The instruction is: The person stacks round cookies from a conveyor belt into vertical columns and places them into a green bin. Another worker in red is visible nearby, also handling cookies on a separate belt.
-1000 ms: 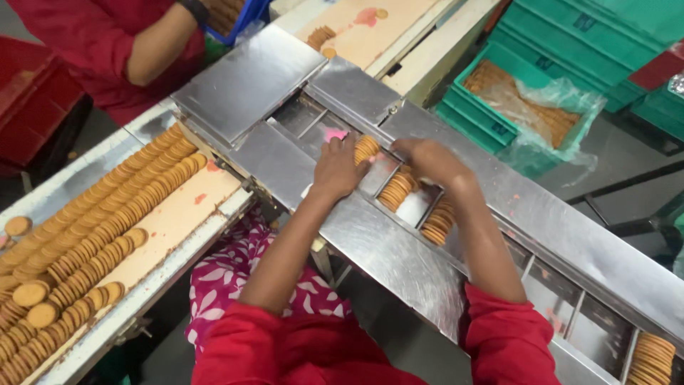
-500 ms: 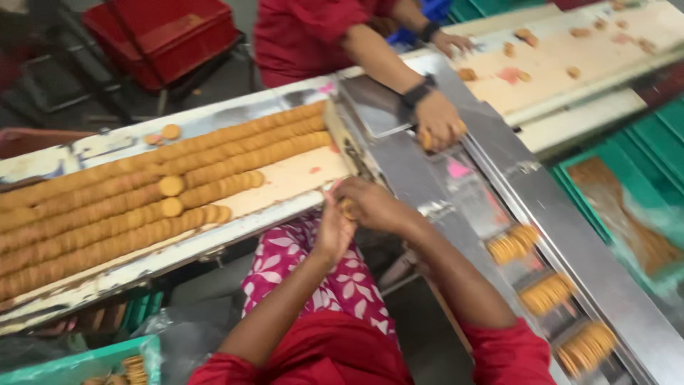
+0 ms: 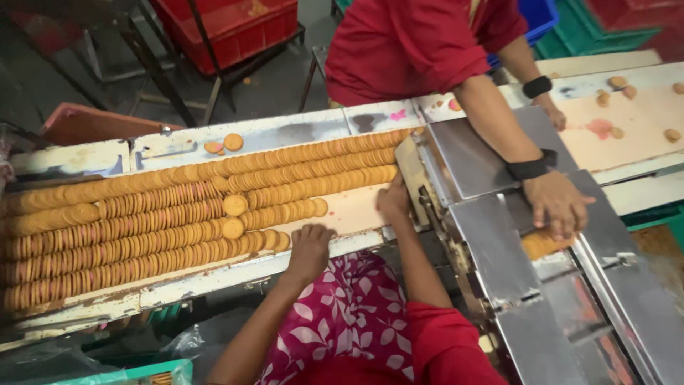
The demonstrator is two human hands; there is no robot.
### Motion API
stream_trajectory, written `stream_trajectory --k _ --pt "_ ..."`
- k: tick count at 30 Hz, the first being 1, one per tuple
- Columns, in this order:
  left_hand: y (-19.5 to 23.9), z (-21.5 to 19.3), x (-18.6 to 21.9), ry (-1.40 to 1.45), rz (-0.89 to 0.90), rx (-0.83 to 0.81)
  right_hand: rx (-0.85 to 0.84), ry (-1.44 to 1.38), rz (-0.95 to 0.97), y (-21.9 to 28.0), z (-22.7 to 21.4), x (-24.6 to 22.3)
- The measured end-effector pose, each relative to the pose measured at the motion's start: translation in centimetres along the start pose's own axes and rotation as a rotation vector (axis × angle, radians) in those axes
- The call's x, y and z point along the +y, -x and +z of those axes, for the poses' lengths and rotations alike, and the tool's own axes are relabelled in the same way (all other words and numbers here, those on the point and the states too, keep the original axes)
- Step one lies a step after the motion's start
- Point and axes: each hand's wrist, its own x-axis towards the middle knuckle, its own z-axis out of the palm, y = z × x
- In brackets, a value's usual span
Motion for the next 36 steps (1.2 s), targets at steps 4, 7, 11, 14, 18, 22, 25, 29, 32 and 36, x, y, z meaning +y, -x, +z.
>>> stream_trajectory --k 4,7,11,14,18,22,25,29,32,36 --pt "-5.6 -0.7 -3.2 -0.312 -0.02 0.152 0.133 -0.093 -0.402 0.1 1.4 0.1" --pt "-8.3 -2.4 -7.0 -0.402 -0.18 0.08 0.037 -0.181 -0.505 2.0 2.3 -1.7" --pt "-8.9 -2.2 -8.3 -0.477 -0.162 -0.08 -0.073 0.015 -0.644 4.4 1.7 -4.6" --pt "-9.3 0.6 -6.4 -0.435 -0.086 -0.001 -0.189 0.232 -0.531 5.6 -0.6 -5.7" --pt "-9.9 3.7 -3.3 -0.265 -0.106 -0.112 -0.201 0.295 -0.364 6.4 -3.7 -4.8" --pt "-10.3 4.1 -1.7 -0.214 -0.087 -0.172 -0.184 0.287 -0.359 7.4 -4.0 -3.1" --pt "-11.8 3.9 -0.1 -0.33 -0.168 -0.247 -0.106 0.356 -0.412 6.5 -4.0 -3.3" --pt "-12.3 4.7 1.6 -0.405 -0.281 -0.27 -0.09 0.307 -0.435 6.5 -4.4 -2.8" --pt "-12.1 5.3 2.1 -0.434 -0.306 -0.273 -0.025 0.285 -0.476 6.7 -4.5 -2.5" --pt "-12.4 5.8 2.4 -0.424 -0.244 -0.301 -0.027 0.261 -0.451 6.6 -3.9 -2.0"
